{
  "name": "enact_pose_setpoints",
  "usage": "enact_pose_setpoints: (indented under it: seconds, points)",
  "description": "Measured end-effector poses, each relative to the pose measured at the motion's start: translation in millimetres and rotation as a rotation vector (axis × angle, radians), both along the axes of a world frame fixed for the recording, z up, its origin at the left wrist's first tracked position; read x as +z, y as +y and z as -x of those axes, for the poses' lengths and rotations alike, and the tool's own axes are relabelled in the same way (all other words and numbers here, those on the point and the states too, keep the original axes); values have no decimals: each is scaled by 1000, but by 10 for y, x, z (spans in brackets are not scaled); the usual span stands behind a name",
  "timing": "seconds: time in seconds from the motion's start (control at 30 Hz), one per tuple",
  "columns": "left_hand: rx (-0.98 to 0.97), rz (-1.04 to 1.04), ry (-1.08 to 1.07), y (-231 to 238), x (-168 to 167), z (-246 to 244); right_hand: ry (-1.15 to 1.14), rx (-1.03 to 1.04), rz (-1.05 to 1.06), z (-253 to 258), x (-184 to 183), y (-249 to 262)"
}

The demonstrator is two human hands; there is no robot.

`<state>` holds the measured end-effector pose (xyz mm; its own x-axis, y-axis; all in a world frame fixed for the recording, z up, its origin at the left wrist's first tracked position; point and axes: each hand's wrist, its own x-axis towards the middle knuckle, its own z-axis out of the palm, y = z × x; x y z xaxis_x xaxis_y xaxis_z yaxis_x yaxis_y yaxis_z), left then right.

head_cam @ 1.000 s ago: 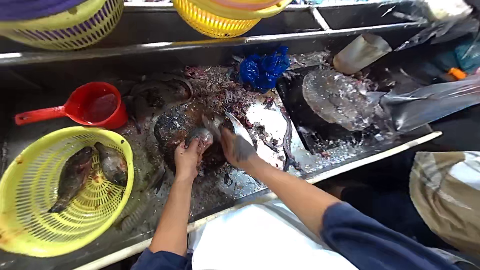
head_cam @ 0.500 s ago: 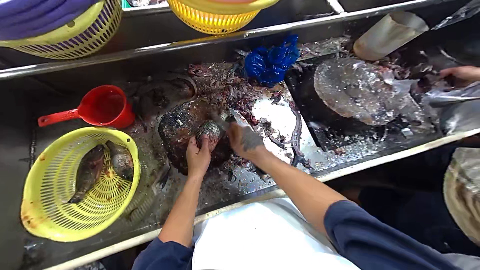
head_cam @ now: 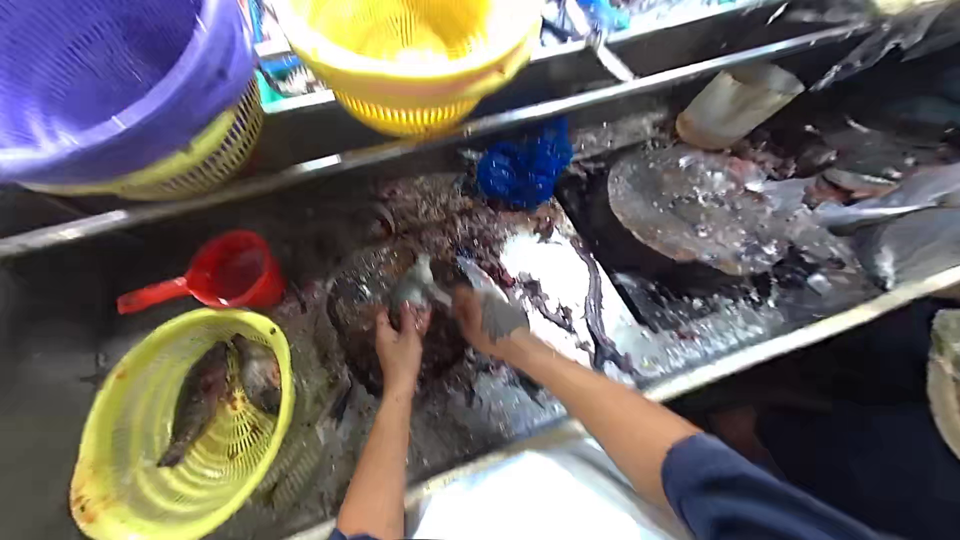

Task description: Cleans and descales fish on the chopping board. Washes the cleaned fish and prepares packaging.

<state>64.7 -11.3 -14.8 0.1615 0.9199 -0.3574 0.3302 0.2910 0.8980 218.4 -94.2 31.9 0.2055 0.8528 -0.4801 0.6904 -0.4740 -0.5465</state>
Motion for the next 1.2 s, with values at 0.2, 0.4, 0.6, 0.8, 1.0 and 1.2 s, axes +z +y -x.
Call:
enact_pose_setpoints:
  seconds: [0.2,0.4,0.6,0.8,1.0,1.2]
  points:
    - [55,-54,-54,116,-8,-9,17,-8,-1,11,281,-43]
    - [207,76,-196,92,83,-57,22,-57,82,272,227,-134]
    - [172,440,-326,72,337,-26,-40,-138,-243,-26,492,-52]
    - [289,715,-544,168,461,-207,-158,-157,-246,196,324,137]
    - [404,828,-646,278,429,-115,-232,-62,-56,507,459,-188]
    - [339,693,-604,361,405,-39,22,-98,-178,522,174,-260]
